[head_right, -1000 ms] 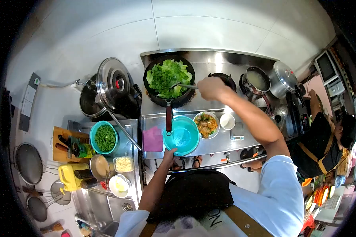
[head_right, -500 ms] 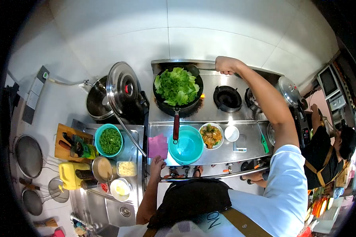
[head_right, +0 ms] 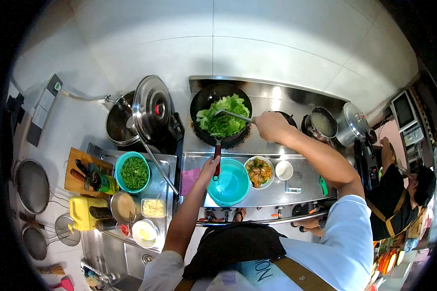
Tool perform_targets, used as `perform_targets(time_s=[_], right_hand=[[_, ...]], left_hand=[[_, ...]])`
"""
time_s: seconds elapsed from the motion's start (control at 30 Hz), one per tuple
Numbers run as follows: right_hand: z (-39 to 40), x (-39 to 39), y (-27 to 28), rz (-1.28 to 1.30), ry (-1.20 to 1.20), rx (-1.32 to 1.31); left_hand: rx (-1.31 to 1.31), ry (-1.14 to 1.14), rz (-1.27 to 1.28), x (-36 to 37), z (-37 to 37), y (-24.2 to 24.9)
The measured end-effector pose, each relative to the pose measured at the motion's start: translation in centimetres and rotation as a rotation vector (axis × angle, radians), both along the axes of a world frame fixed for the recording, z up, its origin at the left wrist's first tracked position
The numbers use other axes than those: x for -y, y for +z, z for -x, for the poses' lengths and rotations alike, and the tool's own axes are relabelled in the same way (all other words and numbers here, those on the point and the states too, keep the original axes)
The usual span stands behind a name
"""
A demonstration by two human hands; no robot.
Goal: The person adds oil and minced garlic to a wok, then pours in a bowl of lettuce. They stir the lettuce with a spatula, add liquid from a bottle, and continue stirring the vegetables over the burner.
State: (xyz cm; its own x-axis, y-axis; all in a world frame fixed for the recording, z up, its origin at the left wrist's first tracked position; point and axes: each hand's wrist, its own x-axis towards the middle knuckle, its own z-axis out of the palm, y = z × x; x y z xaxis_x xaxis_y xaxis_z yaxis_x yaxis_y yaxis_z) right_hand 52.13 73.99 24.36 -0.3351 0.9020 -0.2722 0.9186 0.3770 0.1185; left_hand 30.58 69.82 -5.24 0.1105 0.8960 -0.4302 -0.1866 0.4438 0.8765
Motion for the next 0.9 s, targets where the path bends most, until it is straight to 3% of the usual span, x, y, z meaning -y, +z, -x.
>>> perform_targets(time_s=[0.13,0.23,0.3,0.43,0.5,0.6,0.7,0.73,0.77,0.9], right_hand=[[-0.4,2.4,-1.4,0.057,-0.031,0.012],[-1.1,0.5,-8.6,0.059,-0.064,-0.061],[-1.3,-0.2,-10.2,0.003,-0.093,-0.142],[-1.3,1.0,-6.7,0.073,-0.076,-0.109],[-2.1,-0.7,-7.2,0.087,-0.114,-0.138],[-3.4,-3.9,-3.7,0.128,-0.075,-0.147],[-3.7,-6.9,0.9,0.200,-0.263,-0.230],[-3.1,-8.3,1.8,0.150,-0.152,-0.246],[-2.4,-9.7,2.8,0.187,-0.236,-0.192],[1.0,-15.3,1.5,-0.014,-0.095,-0.121]], left_hand=[[-0.029,-0.203,0.154,-1.2,-0.6,-0.1],[-0.073,-0.175,0.148,-0.9,-1.1,-0.2],[-0.101,-0.168,0.135,-0.6,-1.4,-0.2],[-0.171,-0.134,0.119,-0.7,-1.4,0.8],[-0.148,-0.155,0.112,-0.7,-1.2,0.2],[-0.192,-0.149,0.104,-0.7,-1.3,0.4],[-0.157,-0.142,0.102,-0.7,-1.4,-0.4],[-0.150,-0.138,0.107,-0.7,-1.4,-0.3],[-0.150,-0.131,0.105,-0.7,-1.4,-0.2],[-0.196,-0.142,0.102,-0.7,-1.5,0.2]])
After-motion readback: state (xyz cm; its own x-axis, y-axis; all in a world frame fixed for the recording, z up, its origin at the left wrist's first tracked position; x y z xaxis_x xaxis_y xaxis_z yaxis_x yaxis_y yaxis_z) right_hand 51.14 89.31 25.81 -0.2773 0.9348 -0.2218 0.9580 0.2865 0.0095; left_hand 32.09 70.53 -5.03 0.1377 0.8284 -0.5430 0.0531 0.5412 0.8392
